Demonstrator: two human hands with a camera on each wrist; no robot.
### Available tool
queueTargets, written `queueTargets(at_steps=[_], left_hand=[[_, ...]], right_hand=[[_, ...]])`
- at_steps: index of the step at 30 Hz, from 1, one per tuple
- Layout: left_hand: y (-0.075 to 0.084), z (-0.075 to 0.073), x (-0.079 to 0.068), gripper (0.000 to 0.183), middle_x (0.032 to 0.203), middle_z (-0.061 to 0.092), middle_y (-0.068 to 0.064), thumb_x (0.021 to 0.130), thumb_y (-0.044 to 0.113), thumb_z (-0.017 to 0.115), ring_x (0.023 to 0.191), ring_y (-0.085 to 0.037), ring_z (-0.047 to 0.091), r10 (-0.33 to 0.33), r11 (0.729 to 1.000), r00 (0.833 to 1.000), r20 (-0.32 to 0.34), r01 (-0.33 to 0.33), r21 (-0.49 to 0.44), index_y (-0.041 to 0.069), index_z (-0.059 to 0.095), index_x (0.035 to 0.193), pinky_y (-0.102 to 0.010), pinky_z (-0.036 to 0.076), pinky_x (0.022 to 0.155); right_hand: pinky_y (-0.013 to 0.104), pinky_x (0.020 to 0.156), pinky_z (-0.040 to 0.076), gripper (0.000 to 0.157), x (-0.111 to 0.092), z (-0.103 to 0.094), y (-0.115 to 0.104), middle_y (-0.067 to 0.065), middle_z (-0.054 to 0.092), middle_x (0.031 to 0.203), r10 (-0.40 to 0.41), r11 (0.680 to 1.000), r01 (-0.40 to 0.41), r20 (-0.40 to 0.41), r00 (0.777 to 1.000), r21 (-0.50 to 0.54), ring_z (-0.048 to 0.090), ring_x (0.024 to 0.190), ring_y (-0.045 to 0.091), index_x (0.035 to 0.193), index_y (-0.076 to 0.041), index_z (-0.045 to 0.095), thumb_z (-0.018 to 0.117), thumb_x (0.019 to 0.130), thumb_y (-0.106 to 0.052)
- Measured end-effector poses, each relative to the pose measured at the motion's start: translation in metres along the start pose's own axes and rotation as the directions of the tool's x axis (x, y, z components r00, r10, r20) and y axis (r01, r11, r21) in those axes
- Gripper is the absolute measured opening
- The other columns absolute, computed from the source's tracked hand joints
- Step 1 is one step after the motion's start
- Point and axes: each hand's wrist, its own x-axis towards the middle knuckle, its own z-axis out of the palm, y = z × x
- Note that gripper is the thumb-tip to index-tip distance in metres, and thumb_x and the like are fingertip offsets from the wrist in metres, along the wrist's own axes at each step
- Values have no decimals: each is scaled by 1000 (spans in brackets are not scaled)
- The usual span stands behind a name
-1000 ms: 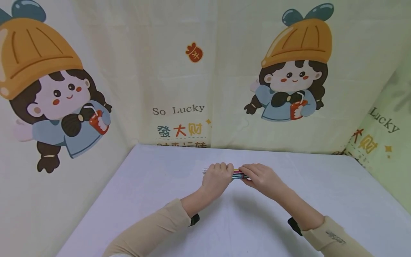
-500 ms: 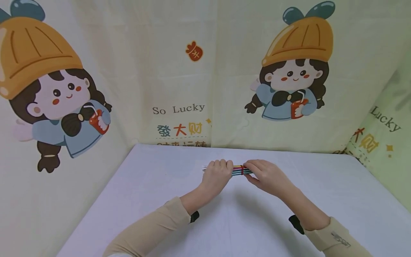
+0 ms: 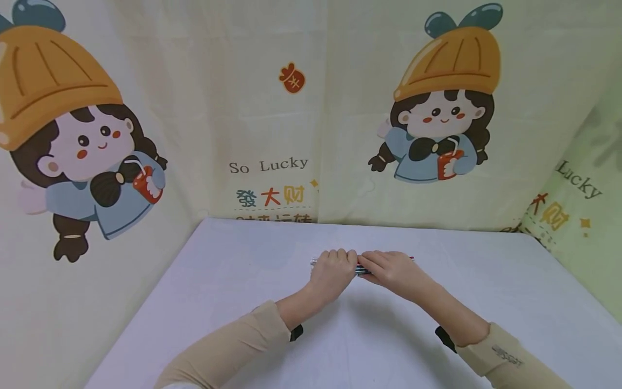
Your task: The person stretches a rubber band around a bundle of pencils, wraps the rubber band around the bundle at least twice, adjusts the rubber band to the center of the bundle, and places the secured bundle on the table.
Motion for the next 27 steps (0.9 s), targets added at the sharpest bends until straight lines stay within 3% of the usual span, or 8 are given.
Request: queueTargets(at_steps=[3, 13, 17, 24, 27], left_hand=[[-2, -2, 3, 19, 51, 46, 6, 83, 16, 58, 43, -4, 41, 1, 1000, 1000, -6, 0, 16, 16, 49, 66, -16, 29, 42], [-12, -5, 0, 17, 59, 55, 3, 84, 24, 61, 47, -6, 44, 17, 1000, 996, 87, -16, -9, 12, 53, 74, -17, 32, 44], [-11, -4, 0, 17, 59, 55, 3, 83, 23, 62, 47, -7, 44, 19, 999, 998, 65, -17, -29, 12, 53, 74, -17, 33, 44], [-10, -4, -2, 15, 58, 53, 3, 83, 20, 60, 47, -6, 44, 16, 1000, 999, 42, -16, -21, 13, 51, 73, -18, 31, 43], [-12, -2, -4, 16, 58, 53, 3, 83, 22, 61, 47, -7, 44, 13, 999, 999, 36, -12, -30, 13, 52, 74, -18, 30, 43]], right_hand=[[23, 58, 48, 40, 4, -1, -1, 3, 61, 90, 2, 1000, -2, -1, 1000, -27, 59, 68, 12, 102, -2, 60, 34, 98, -31], [34, 66, 50, 47, 2, -11, 2, 7, 65, 90, 105, 994, -104, -69, 992, 24, 62, 74, 21, 99, -1, 62, 34, 96, -38], [32, 69, 50, 40, 2, -9, 0, 5, 64, 89, 88, 996, -86, -46, 995, 36, 62, 75, 19, 97, -1, 62, 37, 96, -33], [31, 64, 50, 33, 3, -2, -3, 7, 63, 89, 53, 998, -48, -98, 994, 49, 61, 72, 19, 97, 2, 59, 42, 95, -26], [32, 65, 50, 33, 1, -1, -3, 7, 64, 89, 76, 997, -73, -79, 994, 39, 62, 72, 19, 98, 2, 60, 45, 94, -28]])
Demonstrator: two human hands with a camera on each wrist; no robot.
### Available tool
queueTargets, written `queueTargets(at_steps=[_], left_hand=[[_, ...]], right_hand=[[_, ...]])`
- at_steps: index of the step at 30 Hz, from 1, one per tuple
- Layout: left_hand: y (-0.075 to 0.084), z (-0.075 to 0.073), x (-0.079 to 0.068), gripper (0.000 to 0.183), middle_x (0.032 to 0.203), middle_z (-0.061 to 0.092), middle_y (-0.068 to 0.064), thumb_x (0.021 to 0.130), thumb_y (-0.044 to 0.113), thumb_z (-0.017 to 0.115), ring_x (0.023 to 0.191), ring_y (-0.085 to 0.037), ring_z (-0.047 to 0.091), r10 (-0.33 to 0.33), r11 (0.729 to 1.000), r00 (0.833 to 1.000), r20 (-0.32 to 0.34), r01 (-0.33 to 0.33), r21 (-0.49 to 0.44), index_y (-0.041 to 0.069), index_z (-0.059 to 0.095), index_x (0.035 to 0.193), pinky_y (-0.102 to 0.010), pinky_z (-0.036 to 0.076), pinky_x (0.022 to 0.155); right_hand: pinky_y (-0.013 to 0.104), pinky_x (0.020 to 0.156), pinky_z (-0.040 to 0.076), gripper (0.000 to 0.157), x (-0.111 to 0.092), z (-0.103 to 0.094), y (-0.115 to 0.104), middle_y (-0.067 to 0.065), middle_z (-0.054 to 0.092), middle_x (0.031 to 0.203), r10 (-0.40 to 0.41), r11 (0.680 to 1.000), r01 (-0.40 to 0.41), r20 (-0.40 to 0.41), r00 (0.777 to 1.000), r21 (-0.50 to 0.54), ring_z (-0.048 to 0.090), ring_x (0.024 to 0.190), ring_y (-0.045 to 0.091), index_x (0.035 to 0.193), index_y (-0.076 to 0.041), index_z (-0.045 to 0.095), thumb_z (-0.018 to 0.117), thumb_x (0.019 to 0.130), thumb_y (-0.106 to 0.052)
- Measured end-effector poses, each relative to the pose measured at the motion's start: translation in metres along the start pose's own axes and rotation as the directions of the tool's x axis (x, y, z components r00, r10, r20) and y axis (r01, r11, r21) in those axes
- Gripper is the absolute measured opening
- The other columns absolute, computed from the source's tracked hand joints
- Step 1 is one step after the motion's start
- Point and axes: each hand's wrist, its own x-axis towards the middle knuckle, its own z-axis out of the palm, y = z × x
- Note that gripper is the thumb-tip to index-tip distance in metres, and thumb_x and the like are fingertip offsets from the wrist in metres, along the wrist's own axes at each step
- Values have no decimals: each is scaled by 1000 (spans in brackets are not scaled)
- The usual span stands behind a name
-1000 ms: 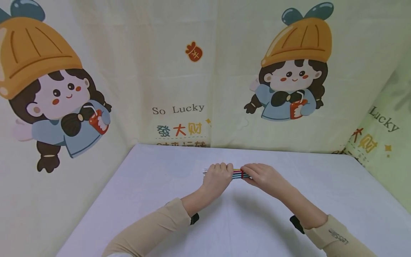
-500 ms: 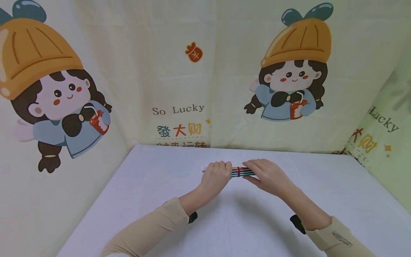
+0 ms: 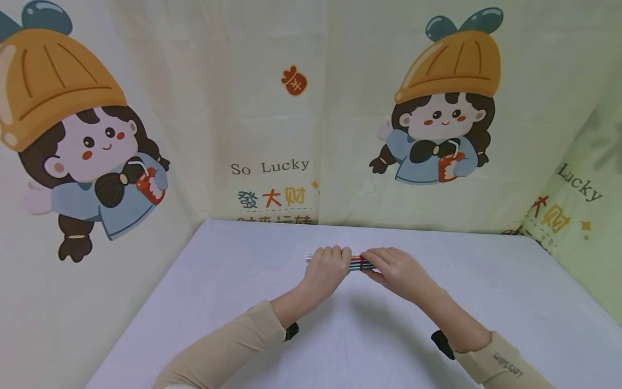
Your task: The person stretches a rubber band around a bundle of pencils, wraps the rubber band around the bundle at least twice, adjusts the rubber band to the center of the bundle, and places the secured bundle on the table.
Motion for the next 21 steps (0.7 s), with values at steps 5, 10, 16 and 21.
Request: queueTargets(at_steps=[5, 10, 16, 21], left_hand=[[-6, 5, -3, 24, 65, 59, 2, 78, 34, 67, 53, -9, 51, -7, 1000, 1000, 3, 7, -23, 13, 56, 82, -19, 37, 47], [-12, 11, -5, 35, 71, 60, 1, 75, 41, 69, 59, -10, 56, 21, 993, 1000, 12, -20, -114, 12, 55, 88, -21, 41, 50], [-26, 20, -6, 30, 71, 55, 0, 77, 30, 66, 56, -10, 51, 88, 940, 996, 5, -81, -333, 10, 53, 95, -21, 42, 49], [-41, 30, -12, 32, 72, 54, 1, 75, 25, 68, 57, -10, 49, 107, 880, 994, -30, -108, -462, 8, 54, 98, -22, 42, 53]], right_hand=[[30, 61, 47, 41, -5, 1, 2, 4, 62, 84, 63, 996, -61, 35, 997, -67, 58, 68, 17, 97, -2, 60, 37, 96, -36], [28, 55, 43, 43, -10, 3, 3, 2, 57, 80, 94, 991, -89, 50, 994, -96, 51, 64, 14, 98, -3, 58, 33, 96, -38], [28, 54, 43, 45, -19, 9, 8, 2, 55, 78, 146, 985, -136, 82, 986, -109, 49, 62, 15, 98, -3, 57, 31, 96, -40], [29, 56, 44, 46, -30, 13, 15, 2, 55, 79, 223, 972, -210, 132, 966, -106, 50, 64, 15, 98, -5, 56, 30, 95, -43]])
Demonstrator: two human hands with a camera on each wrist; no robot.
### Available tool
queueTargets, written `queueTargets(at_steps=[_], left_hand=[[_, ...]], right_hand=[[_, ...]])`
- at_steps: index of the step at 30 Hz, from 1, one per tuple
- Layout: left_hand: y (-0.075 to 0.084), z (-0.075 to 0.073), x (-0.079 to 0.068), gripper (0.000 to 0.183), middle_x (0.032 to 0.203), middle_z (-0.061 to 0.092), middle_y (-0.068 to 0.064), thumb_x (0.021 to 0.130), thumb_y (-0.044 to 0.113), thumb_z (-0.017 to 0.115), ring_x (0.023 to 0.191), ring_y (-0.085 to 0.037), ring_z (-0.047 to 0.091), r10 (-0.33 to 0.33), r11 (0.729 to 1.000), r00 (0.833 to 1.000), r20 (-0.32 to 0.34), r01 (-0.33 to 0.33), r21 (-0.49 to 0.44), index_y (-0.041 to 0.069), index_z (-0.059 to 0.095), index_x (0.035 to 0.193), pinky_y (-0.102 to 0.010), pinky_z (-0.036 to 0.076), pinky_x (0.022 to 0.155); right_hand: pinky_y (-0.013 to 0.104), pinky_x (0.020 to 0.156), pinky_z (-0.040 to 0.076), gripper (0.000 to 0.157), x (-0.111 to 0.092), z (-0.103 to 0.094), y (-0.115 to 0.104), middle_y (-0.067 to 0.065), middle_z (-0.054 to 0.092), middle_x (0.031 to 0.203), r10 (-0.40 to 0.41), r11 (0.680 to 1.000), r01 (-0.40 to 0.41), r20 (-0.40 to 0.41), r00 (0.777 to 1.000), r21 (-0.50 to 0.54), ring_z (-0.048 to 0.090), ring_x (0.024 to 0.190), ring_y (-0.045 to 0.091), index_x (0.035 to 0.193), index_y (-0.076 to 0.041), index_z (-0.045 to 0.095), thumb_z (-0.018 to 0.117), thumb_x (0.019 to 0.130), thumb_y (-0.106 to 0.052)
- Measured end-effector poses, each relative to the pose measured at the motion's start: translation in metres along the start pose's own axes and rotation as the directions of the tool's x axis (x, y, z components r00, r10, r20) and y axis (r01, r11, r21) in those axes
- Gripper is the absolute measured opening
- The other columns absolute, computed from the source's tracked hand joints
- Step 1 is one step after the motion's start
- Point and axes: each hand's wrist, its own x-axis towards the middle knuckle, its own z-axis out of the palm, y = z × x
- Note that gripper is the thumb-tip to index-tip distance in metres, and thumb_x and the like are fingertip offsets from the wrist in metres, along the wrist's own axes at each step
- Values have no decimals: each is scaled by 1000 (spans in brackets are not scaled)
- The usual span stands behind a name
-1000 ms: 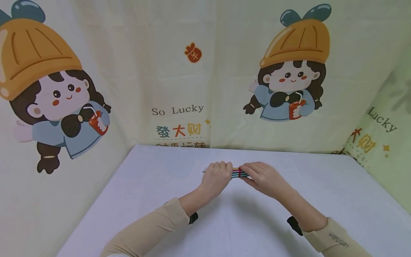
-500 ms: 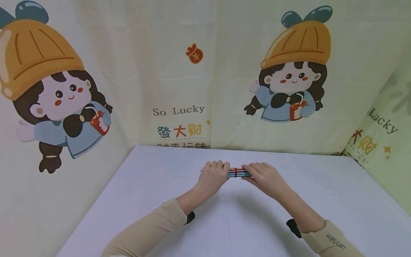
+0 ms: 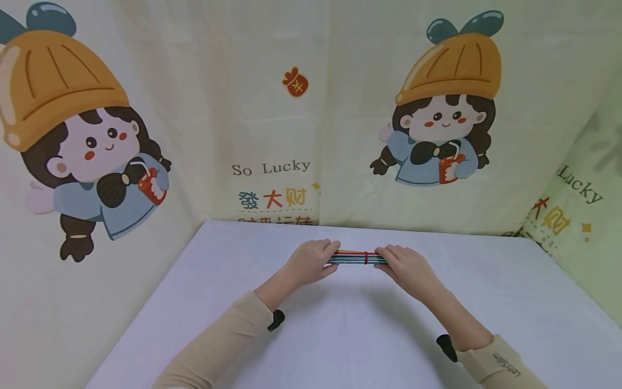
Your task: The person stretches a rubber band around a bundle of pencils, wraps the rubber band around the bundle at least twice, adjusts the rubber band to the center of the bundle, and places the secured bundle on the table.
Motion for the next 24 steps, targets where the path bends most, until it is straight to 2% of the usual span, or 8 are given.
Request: queueTargets(at_steps=[4, 8, 11, 15, 18, 21, 24], left_hand=[[-8, 4, -5, 29, 76, 54, 1, 77, 25, 67, 59, -10, 49, 28, 997, 1000, 1, -28, -70, 8, 56, 98, -23, 43, 56], [-10, 8, -8, 31, 82, 58, 1, 80, 28, 64, 66, -11, 53, 39, 997, 996, 78, -33, -77, 9, 57, 103, -25, 43, 59], [-9, 11, -11, 32, 88, 59, 1, 83, 31, 60, 73, -11, 56, 42, 999, 983, 179, -39, -22, 11, 56, 107, -26, 43, 62], [-4, 17, -15, 34, 94, 58, 1, 86, 35, 56, 81, -13, 56, 39, 997, 946, 321, -60, 55, 13, 52, 112, -28, 43, 68], [1, 21, -18, 36, 99, 57, 1, 88, 37, 54, 86, -14, 55, 22, 994, 908, 418, -64, 87, 14, 47, 115, -29, 43, 72], [7, 26, -21, 37, 101, 56, 1, 88, 38, 54, 89, -13, 53, -2, 992, 872, 490, -58, 108, 16, 44, 117, -28, 41, 72], [12, 29, -23, 37, 103, 55, 3, 89, 39, 52, 91, -12, 53, -22, 988, 844, 536, -63, 140, 17, 42, 117, -26, 39, 72]], right_hand=[[29, 59, 45, 47, -5, 3, 4, 0, 54, 82, 44, 999, -45, 70, 997, 12, 50, 67, 14, 101, -7, 55, 28, 94, -45], [29, 59, 44, 29, -7, 7, 4, -1, 52, 84, 84, 996, -88, 170, 982, 20, 48, 68, 13, 103, -8, 53, 52, 90, -34], [29, 60, 43, 30, -8, 11, 2, -2, 49, 84, 116, 991, -128, 256, 960, 28, 46, 68, 13, 104, -10, 51, 68, 80, -21], [30, 62, 43, 30, -10, 19, -1, -3, 47, 85, 127, 989, -146, 345, 930, 28, 46, 71, 13, 106, -10, 51, 66, 82, -20], [30, 62, 42, 30, -14, 24, -3, -1, 45, 86, 102, 992, -121, 367, 924, 28, 46, 74, 15, 107, -9, 50, 65, 83, -19], [29, 60, 41, 31, -17, 28, -6, 1, 43, 86, 77, 995, -97, 388, 919, 33, 45, 74, 17, 108, -7, 48, 64, 83, -17], [28, 59, 41, 31, -20, 30, -9, 2, 41, 86, 66, 996, -89, 429, 901, 32, 44, 74, 18, 110, -7, 47, 63, 84, -15]])
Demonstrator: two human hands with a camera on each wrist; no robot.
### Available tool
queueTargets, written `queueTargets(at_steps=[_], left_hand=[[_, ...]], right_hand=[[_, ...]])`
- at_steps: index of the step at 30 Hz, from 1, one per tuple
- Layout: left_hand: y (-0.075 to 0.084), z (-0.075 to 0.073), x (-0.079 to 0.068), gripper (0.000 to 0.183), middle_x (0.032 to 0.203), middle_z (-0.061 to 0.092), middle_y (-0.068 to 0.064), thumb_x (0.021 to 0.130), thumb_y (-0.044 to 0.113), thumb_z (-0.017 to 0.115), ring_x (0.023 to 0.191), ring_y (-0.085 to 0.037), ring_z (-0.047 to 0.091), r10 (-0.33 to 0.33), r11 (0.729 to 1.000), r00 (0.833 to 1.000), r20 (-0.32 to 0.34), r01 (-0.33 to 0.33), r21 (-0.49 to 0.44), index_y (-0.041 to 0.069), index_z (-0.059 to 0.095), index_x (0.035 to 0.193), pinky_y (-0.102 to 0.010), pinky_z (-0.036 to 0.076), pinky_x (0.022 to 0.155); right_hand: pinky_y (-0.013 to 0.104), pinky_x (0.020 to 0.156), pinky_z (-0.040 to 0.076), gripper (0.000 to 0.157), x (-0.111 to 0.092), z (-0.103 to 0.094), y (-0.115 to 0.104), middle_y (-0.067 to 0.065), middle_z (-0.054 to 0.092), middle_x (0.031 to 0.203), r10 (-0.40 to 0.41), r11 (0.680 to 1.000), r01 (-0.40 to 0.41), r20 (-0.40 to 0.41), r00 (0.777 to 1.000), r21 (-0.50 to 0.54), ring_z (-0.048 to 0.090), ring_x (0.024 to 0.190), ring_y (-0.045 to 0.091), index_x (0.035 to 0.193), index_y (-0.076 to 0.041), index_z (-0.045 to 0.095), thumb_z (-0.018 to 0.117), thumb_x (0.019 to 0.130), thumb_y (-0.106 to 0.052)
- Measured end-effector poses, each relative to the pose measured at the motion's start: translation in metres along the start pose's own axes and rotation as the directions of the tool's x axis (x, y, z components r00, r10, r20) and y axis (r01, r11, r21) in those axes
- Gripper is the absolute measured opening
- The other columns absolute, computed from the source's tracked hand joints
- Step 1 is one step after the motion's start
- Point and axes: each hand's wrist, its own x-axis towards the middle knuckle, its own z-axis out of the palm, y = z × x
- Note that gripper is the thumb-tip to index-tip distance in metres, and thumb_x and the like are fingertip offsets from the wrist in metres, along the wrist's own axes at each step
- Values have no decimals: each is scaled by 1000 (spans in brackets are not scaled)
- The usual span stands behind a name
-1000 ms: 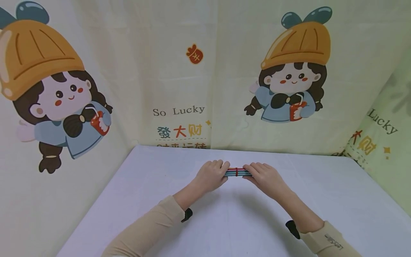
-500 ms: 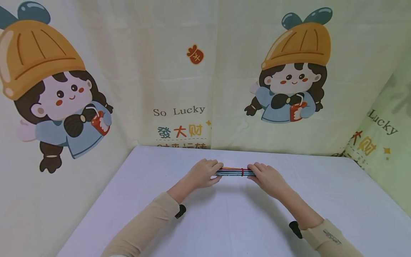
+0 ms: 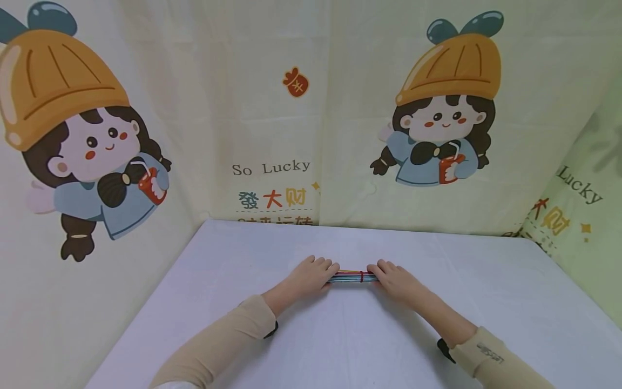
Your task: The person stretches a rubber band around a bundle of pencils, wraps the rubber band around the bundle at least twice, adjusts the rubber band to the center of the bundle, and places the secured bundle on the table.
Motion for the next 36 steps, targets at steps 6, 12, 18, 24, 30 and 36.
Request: queueTargets(at_steps=[6, 12, 18, 24, 30, 36], left_hand=[[7, 6, 1, 40, 105, 54, 4, 89, 44, 50, 94, -11, 52, -2, 999, 998, 58, 0, 40, 19, 41, 119, -26, 38, 73], [11, 7, -1, 45, 117, 52, 4, 92, 45, 42, 104, -10, 50, 13, 1000, 983, 183, -9, -24, 18, 39, 128, -26, 38, 82], [12, 9, -3, 48, 123, 47, 3, 94, 47, 36, 110, -11, 47, 5, 997, 968, 252, 16, -81, 18, 35, 132, -27, 36, 86], [13, 5, -4, 47, 125, 46, 3, 94, 47, 35, 110, -11, 46, -17, 995, 963, 267, 42, -87, 19, 35, 132, -27, 36, 86], [11, -2, -3, 56, 132, 43, 2, 91, 52, 38, 118, -13, 42, -36, 987, 945, 325, 85, -138, 19, 32, 136, -30, 34, 93], [-19, -18, 1, 63, 139, 39, -3, 89, 54, 41, 126, -20, 37, -116, 927, 933, 340, 224, -301, 18, 31, 139, -42, 28, 102]], right_hand=[[29, 59, 41, 31, -3, 1, -5, 2, 41, 87, 26, 999, -28, 93, 995, 21, 45, 76, 19, 111, -6, 46, 61, 85, -15], [32, 63, 42, 30, -6, 2, -12, 2, 40, 87, 72, 995, -84, 189, 979, 55, 43, 80, 19, 113, -7, 47, 57, 88, -19], [33, 65, 41, 30, -6, 5, -15, 2, 39, 87, 106, 992, -118, 222, 969, 43, 41, 82, 19, 114, -8, 47, 55, 89, -22], [35, 66, 42, 31, -6, 4, -15, 2, 40, 88, 121, 990, -135, 234, 965, 43, 42, 83, 20, 114, -9, 47, 57, 88, -22], [38, 71, 42, 35, -7, -6, -8, 2, 46, 94, 85, 987, -117, 251, 964, 114, 46, 86, 20, 117, -11, 47, 58, 87, -25], [52, 89, 37, 42, 0, -51, 20, 13, 49, 119, 166, 930, -236, 250, 954, 282, 45, 109, 33, 126, -9, 46, 54, 90, -29]])
